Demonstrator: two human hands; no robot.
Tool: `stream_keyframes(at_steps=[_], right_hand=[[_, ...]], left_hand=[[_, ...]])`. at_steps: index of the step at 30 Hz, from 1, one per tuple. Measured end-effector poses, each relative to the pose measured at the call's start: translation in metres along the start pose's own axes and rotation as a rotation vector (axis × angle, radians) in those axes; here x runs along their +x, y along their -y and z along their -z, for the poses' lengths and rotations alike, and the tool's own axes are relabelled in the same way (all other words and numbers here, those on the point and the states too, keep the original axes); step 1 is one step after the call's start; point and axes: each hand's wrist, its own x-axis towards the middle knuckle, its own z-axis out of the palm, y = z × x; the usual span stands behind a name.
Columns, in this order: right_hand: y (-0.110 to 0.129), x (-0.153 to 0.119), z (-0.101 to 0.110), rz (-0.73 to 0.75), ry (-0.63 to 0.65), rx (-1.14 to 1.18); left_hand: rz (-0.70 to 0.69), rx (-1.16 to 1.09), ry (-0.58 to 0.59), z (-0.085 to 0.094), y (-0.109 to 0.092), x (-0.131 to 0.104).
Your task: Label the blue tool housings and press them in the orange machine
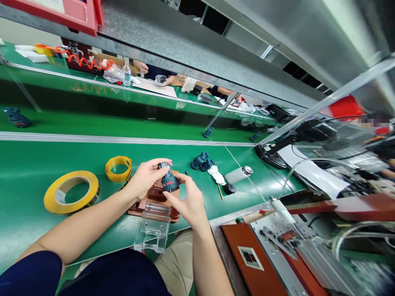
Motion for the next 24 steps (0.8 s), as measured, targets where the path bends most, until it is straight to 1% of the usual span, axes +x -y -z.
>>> stream_keyframes(at_steps=[2,5,6,7,9,11,13,19,21,22,24], right_hand=[[0.001,-0.007,0.007,-0.108,-0.012,0.190],[-0.003,-0.017,0.010,-0.269,0.054,0.504],[-0.004,-0.019,0.009,-0.312,0.051,0.599],[-0.004,-0.021,0.007,-0.352,0.027,0.685],[-0.004,-0.023,0.003,-0.410,-0.067,0.833],[-0.002,-0.024,-0.002,-0.453,-0.156,0.938],[-0.001,-0.025,-0.005,-0.480,-0.203,0.991],[0.003,-0.023,-0.010,-0.538,-0.208,1.099],[0.005,-0.022,-0.010,-0.580,-0.185,1.201],[0.007,-0.021,-0.010,-0.612,-0.150,1.259],[0.011,-0.020,-0.011,-0.685,-0.041,1.359]], left_hand=[[0.010,-0.084,0.010,-0.012,-0.003,0.003],[-0.022,-0.106,0.036,-0.031,-0.006,-0.001],[-0.018,-0.108,0.055,-0.035,-0.006,-0.002],[-0.010,-0.115,0.075,-0.040,-0.005,-0.003],[0.004,-0.133,0.114,-0.045,-0.003,-0.004],[0.006,-0.151,0.139,-0.048,0.001,-0.003],[0.012,-0.163,0.156,-0.049,0.004,-0.001],[0.015,-0.164,0.141,-0.048,0.006,0.001],[-0.005,-0.141,0.142,-0.047,0.007,0.001],[-0.023,-0.119,0.141,-0.047,0.008,0.000],[-0.079,-0.038,0.124,-0.046,0.010,0.000]])
